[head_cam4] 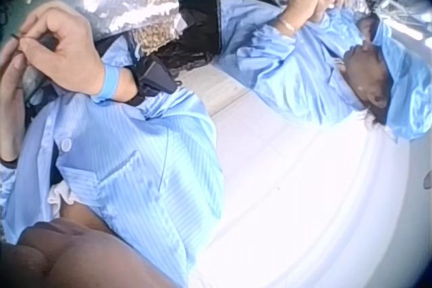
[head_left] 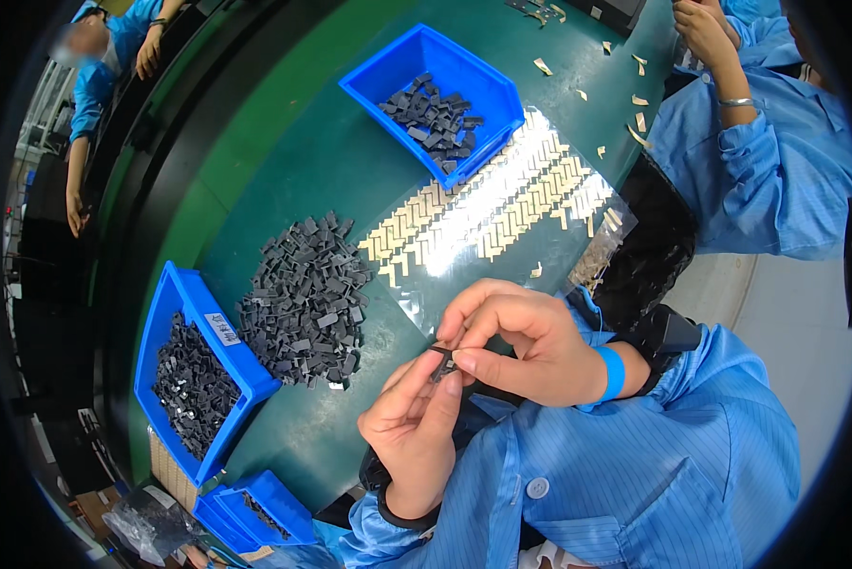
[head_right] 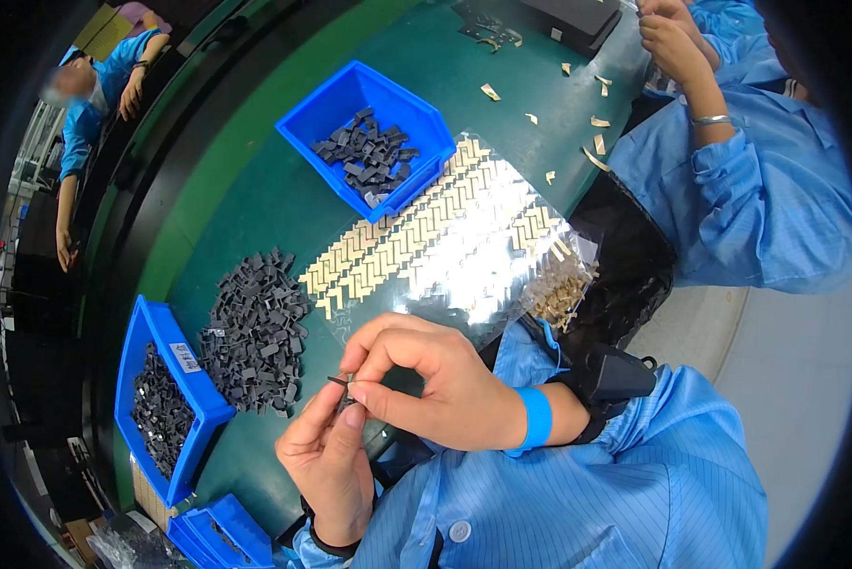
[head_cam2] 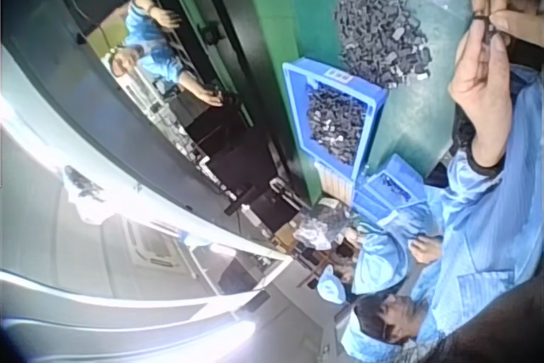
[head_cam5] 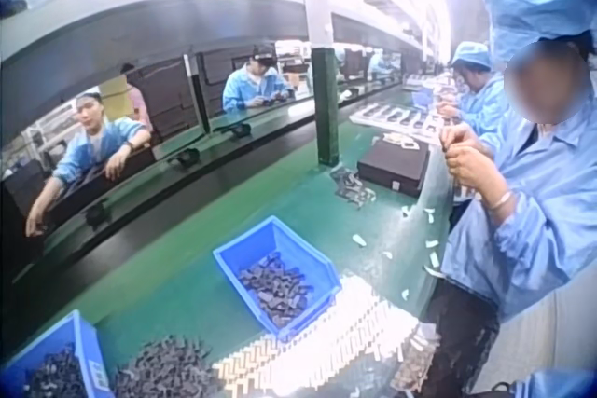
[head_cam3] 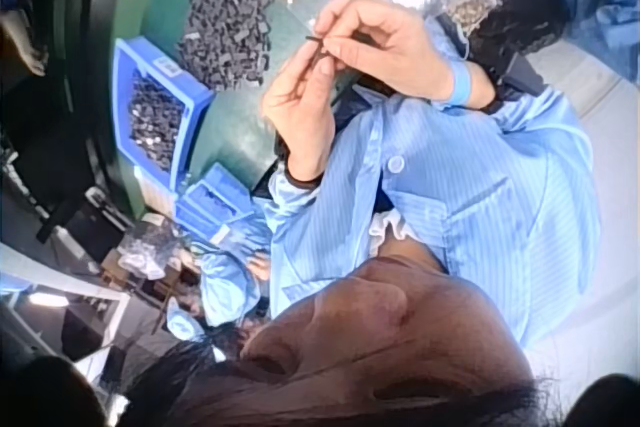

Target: Assembling small black plastic components and gold contacts at a factory assembly line workstation.

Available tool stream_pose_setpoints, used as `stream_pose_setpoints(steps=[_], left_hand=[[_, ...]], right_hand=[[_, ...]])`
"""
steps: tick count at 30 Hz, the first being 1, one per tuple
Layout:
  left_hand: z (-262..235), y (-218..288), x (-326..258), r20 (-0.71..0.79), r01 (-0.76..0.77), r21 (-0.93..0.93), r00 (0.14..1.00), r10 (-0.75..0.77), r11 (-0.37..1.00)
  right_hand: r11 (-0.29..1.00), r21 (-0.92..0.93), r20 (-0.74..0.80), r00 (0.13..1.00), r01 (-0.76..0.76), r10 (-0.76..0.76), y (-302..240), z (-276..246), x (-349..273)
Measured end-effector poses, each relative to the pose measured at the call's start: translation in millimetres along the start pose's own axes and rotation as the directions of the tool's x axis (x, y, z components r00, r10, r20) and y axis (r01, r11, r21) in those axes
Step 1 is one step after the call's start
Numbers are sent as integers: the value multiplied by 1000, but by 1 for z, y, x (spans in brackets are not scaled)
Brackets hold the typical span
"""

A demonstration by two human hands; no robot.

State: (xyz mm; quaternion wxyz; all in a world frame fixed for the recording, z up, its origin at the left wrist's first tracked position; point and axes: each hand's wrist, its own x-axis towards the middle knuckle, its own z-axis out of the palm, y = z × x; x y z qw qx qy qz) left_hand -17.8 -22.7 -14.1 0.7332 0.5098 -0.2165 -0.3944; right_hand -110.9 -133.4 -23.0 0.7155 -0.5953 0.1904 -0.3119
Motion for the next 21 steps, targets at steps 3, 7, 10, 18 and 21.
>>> stream_pose_setpoints(steps=[3, 7, 10, 18, 21], left_hand=[[0, 1, 0, -6, 16, 13, 1000, -16, 1000], [-3, -3, 1, 18, -32, 38, 999, 31, 999], [-1, -2, 2, 20, -30, 31, 999, 30, 999], [3, 2, 3, -14, 36, -21, 999, -36, 999], [2, 0, 2, -28, 42, -13, 999, -42, 999]], right_hand=[[995, -75, 11, 998, 63, -62, 0, -1, 1], [982, -121, 25, 990, 144, -142, 2, -2, 3], [972, -161, 30, 985, 172, -169, 0, -3, 4], [969, -178, 15, 985, 174, -174, -2, -2, 4], [966, -186, 14, 983, 182, -182, -2, -2, 4]])
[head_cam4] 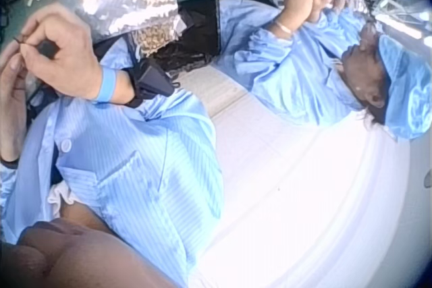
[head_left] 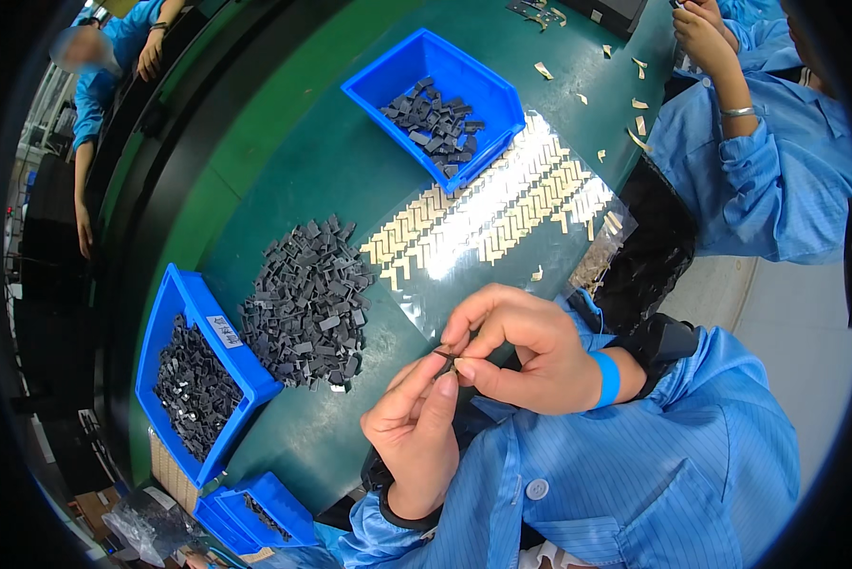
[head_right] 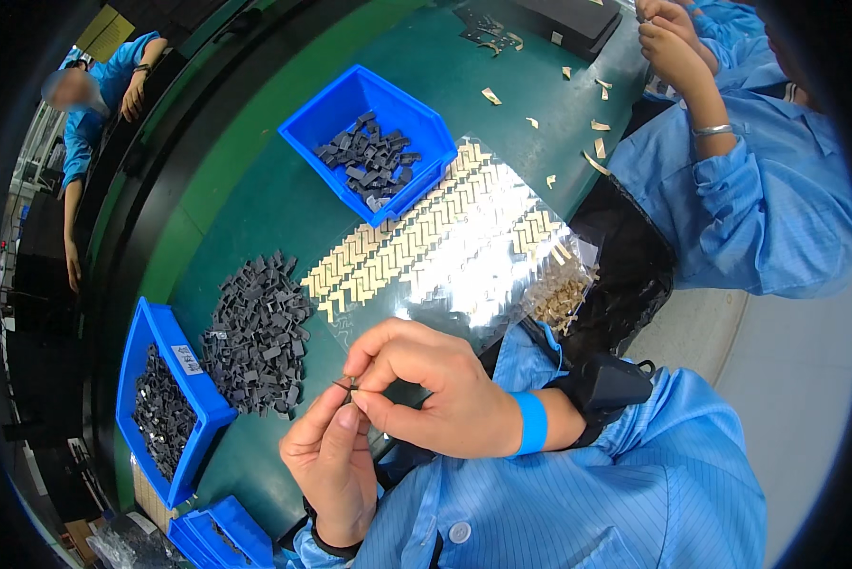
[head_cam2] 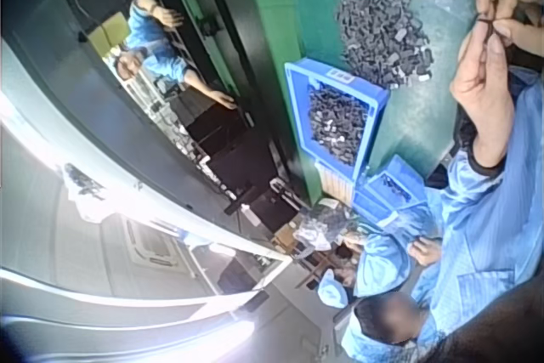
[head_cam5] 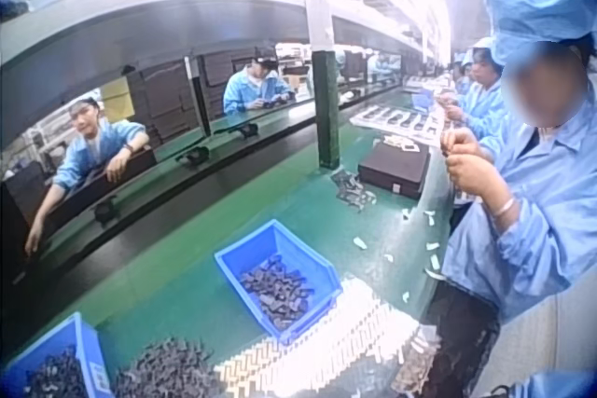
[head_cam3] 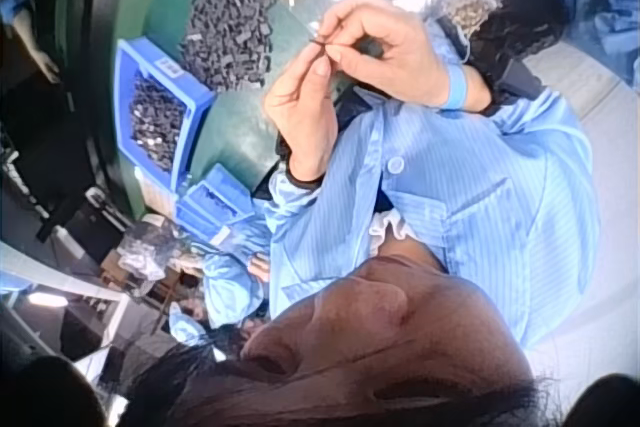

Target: Assembling small black plastic components and gold contacts at a factory assembly line workstation.

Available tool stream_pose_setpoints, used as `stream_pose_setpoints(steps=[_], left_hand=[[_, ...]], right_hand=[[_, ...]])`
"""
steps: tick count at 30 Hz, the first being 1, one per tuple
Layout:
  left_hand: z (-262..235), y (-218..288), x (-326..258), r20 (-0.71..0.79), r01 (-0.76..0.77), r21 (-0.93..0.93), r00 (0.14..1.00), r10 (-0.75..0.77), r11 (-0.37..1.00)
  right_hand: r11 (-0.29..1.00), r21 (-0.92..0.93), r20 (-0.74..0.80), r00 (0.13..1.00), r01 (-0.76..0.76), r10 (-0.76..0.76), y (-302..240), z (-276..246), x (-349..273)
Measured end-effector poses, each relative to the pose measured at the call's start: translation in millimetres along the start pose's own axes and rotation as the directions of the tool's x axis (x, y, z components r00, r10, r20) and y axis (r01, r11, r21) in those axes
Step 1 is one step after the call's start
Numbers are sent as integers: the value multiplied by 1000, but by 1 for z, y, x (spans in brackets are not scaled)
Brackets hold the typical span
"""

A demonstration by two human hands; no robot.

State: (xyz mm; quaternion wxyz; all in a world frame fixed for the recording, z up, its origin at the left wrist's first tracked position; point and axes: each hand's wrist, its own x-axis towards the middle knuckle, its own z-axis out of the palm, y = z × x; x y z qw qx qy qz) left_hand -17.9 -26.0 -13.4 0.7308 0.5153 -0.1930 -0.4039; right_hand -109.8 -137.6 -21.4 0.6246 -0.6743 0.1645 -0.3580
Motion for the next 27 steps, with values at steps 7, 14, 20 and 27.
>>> stream_pose_setpoints(steps=[7, 14, 20, 27], left_hand=[[-1, -3, 0, -20, -5, -39, 1000, 4, 999], [-1, -5, -1, -47, -7, -23, 999, 6, 1000], [-4, -4, -2, -12, 13, -76, 1000, -14, 997], [-4, -3, 1, -5, 43, -98, 999, -44, 994]], right_hand=[[999, 37, -21, 1000, -9, 9, 2, 1, -4], [999, 37, -22, 1000, 9, -9, 1, 2, -4], [998, 55, -20, 1000, 4, -3, 1, 1, -4], [995, 96, -66, 997, -37, 44, 4, 6, -3]])
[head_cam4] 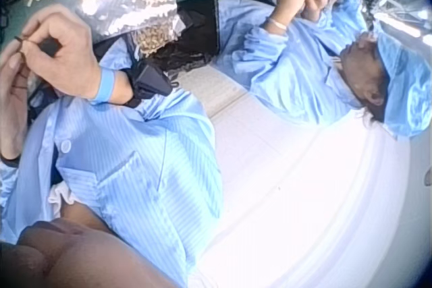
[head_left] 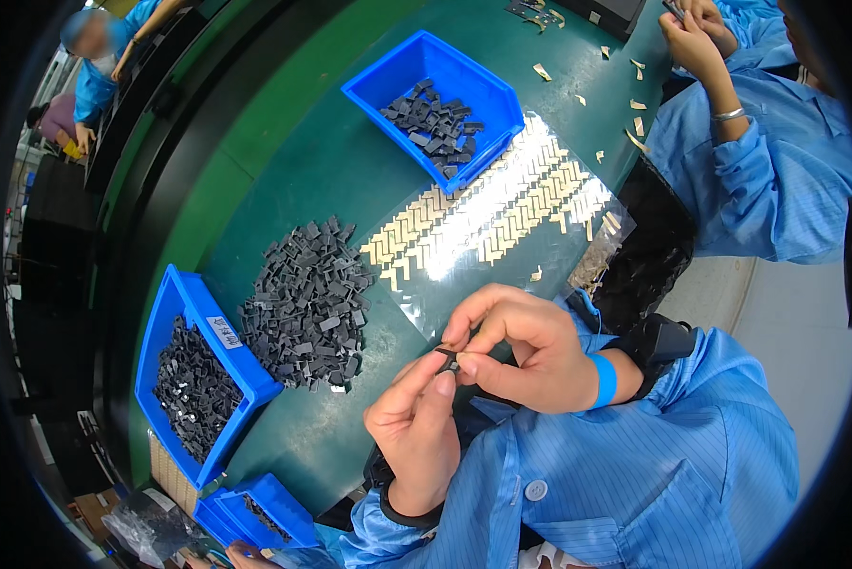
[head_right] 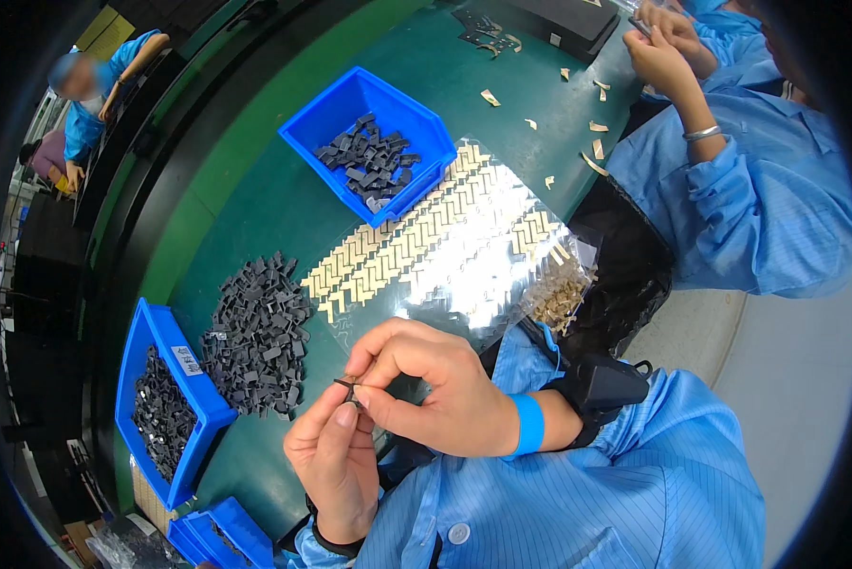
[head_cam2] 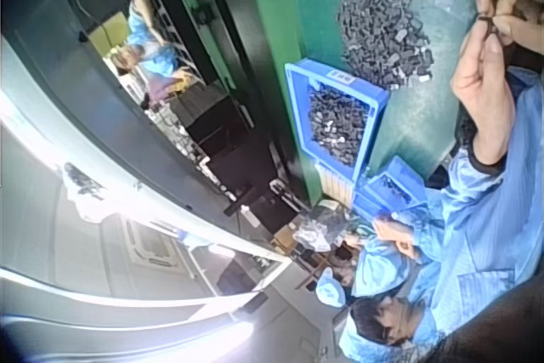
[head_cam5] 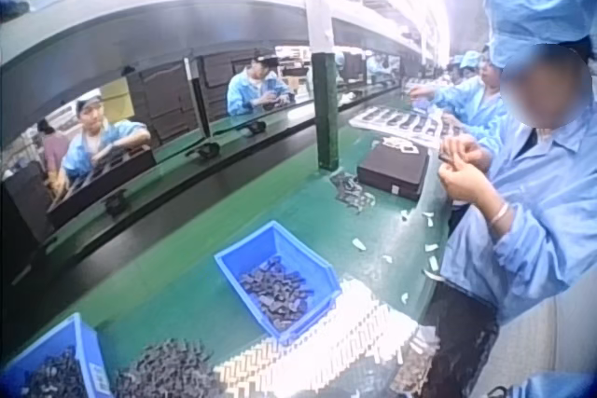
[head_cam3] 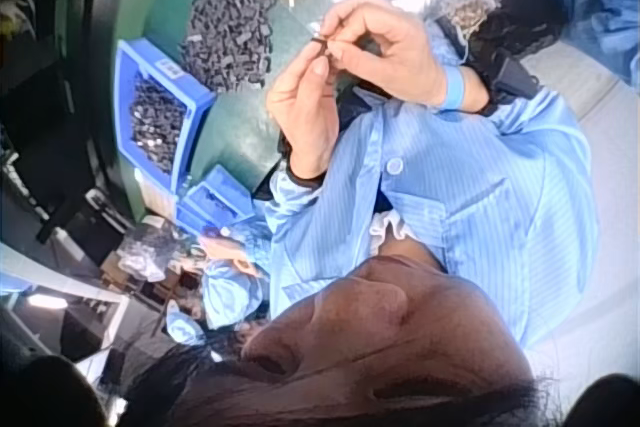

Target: Assembling small black plastic components and gold contacts at a factory assembly line workstation.

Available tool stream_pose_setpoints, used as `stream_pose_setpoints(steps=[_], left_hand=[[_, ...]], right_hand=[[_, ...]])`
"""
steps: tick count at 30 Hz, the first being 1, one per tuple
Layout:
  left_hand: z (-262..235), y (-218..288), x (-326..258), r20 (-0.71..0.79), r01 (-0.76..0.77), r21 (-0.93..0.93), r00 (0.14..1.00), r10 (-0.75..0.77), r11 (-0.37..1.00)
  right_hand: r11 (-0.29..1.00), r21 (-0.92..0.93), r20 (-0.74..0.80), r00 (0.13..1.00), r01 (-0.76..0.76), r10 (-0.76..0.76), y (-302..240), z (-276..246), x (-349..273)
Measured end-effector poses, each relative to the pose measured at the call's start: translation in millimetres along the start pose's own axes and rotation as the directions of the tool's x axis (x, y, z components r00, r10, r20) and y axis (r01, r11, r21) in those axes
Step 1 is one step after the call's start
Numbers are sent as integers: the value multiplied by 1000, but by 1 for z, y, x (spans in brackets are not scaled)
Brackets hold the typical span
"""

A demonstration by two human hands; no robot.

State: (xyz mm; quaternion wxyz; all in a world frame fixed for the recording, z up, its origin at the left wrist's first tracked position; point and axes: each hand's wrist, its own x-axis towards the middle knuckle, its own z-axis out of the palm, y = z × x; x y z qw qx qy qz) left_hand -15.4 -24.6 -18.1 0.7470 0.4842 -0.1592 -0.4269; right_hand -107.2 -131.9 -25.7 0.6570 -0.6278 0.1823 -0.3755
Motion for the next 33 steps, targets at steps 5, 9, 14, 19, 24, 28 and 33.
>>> stream_pose_setpoints(steps=[5, 9, 14, 19, 24, 28, 33], left_hand=[[-1, -2, 0, -24, 1, 14, 1000, -1, 1000], [0, -2, -1, -43, 0, -31, 999, -1, 1000], [-2, -6, 0, -62, -26, -6, 998, 26, 1000], [1, -2, -1, -1, -128, 105, 992, 129, 986], [0, 0, -5, -10, -145, 179, 989, 149, 973], [0, 4, -3, 36, -171, 178, 985, 168, 969], [-1, 4, -3, 5, -164, 157, 986, 165, 974]], right_hand=[[1000, -19, 15, 1000, 15, -15, 2, 0, 1], [1000, -7, 9, 1000, 13, -13, 2, 1, -1], [1000, -6, 13, 1000, 0, 0, 2, 1, -1], [995, -89, 88, 995, 54, -46, 4, -5, 4], [930, -296, 124, 974, 219, -190, 0, -10, 9], [924, -317, 145, 974, 214, -176, -3, -14, 14], [976, -181, 245, 967, 119, -73, -4, -13, 13]])
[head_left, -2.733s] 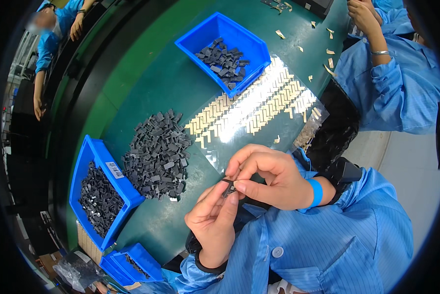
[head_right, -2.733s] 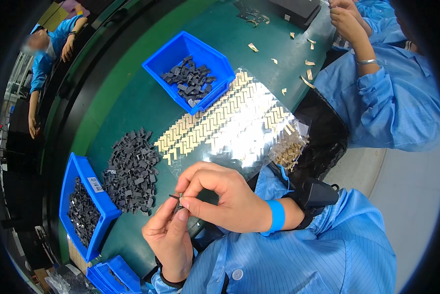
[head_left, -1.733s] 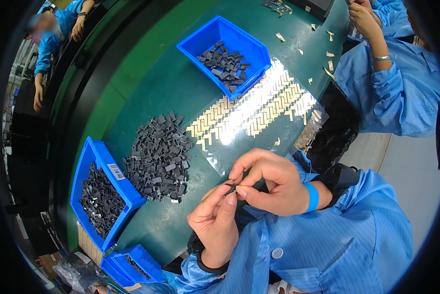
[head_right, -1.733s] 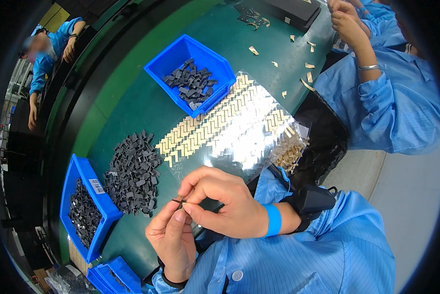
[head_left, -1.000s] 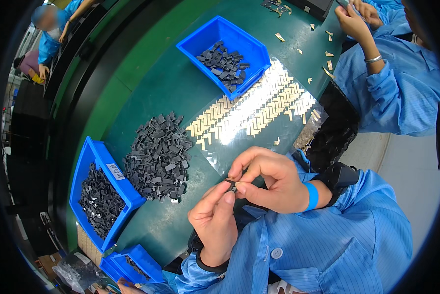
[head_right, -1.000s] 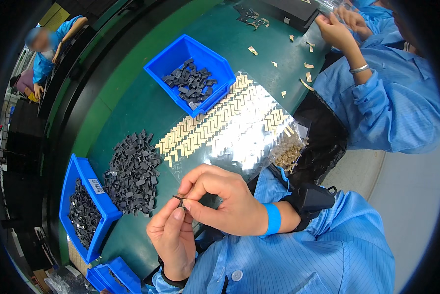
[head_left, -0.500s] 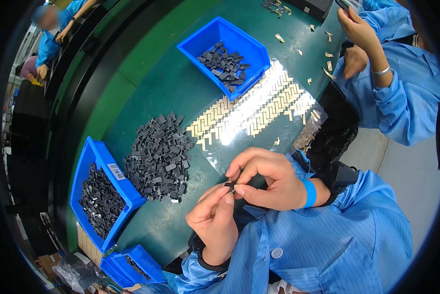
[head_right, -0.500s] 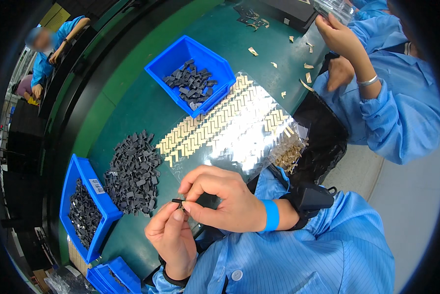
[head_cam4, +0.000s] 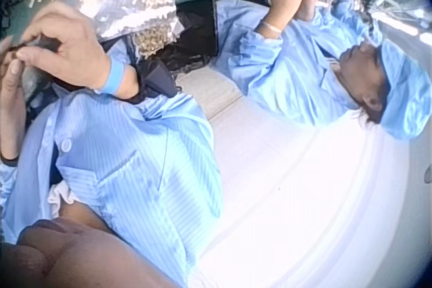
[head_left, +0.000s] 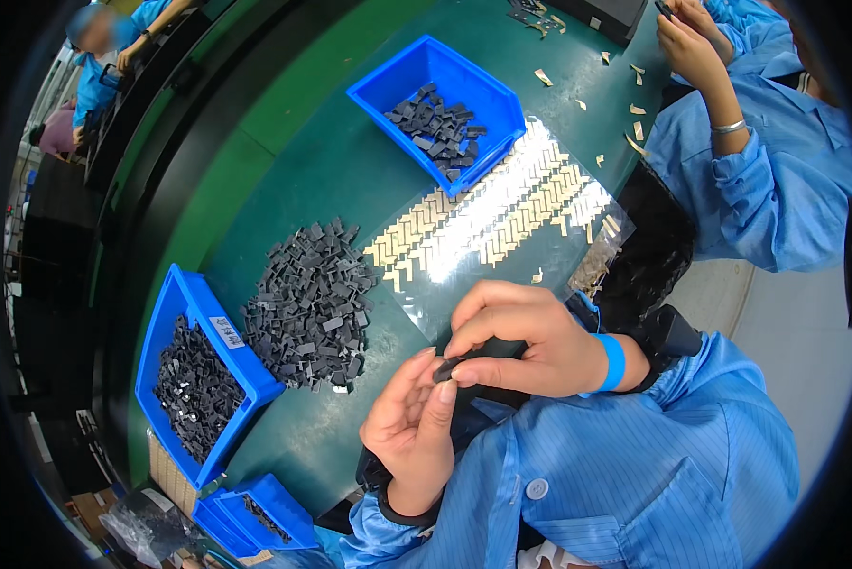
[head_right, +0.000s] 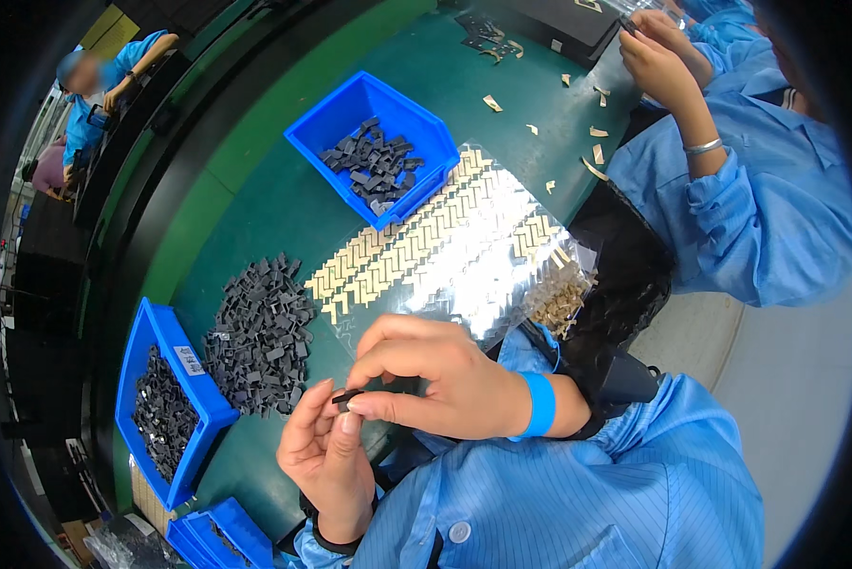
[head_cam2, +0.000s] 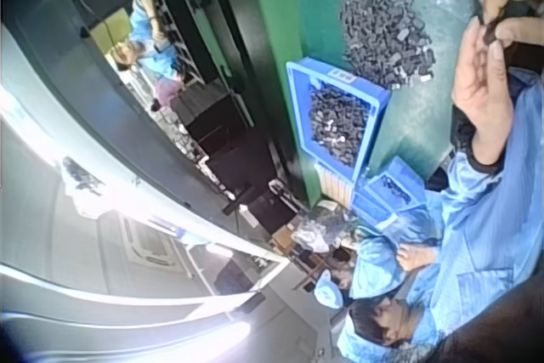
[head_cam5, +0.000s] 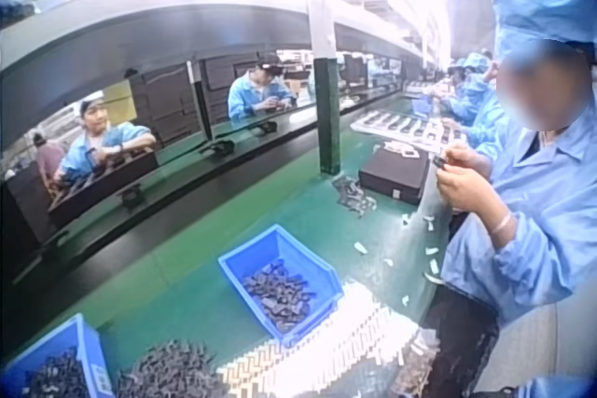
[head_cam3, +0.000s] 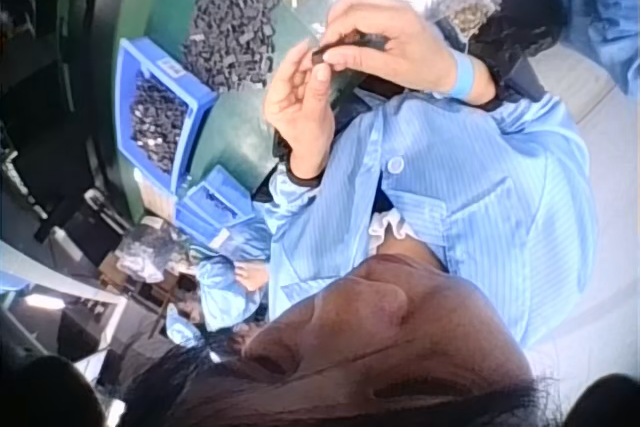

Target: Assembling small black plastic components and gold contacts at a factory assembly line workstation.

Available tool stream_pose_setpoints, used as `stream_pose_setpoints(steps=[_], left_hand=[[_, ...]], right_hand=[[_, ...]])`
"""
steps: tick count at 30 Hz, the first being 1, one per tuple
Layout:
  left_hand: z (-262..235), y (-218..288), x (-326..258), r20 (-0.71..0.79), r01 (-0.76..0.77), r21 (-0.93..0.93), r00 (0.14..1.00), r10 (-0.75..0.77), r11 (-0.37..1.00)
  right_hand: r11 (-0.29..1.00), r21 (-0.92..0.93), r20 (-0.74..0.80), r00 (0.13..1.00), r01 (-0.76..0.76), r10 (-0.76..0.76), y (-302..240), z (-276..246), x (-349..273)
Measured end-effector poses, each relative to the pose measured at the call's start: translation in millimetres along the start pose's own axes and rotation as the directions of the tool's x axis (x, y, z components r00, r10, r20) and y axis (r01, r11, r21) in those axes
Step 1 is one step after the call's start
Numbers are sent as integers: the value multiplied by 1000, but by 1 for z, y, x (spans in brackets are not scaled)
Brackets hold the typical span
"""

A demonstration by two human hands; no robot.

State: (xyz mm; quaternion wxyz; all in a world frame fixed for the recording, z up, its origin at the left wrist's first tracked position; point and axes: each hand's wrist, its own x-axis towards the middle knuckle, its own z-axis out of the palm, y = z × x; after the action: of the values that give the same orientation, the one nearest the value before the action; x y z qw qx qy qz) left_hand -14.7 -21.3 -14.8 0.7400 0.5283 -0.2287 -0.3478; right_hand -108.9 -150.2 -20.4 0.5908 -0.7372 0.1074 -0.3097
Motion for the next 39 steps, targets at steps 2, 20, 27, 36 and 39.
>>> stream_pose_setpoints(steps=[2, 20, 27, 36, 39], left_hand=[[-2, -2, 0, 7, 1, 8, 1000, -1, 1000], [-6, 0, 5, 56, 153, -7, 987, -152, 988], [-17, 3, 9, 260, 87, 40, 961, -95, 995], [-28, -8, 11, 308, 196, -80, 937, -163, 977], [-32, -6, 11, 371, 186, -79, 917, -145, 979]], right_hand=[[993, 87, 25, 996, -83, 81, 2, 2, -2], [683, 597, 185, 901, -421, 393, 3, 5, -2], [602, 640, 294, 875, -479, 384, 3, 3, -4], [660, 579, 314, 878, -479, 362, 3, 6, -10], [720, 511, 329, 881, -469, 340, 1, 2, -10]])
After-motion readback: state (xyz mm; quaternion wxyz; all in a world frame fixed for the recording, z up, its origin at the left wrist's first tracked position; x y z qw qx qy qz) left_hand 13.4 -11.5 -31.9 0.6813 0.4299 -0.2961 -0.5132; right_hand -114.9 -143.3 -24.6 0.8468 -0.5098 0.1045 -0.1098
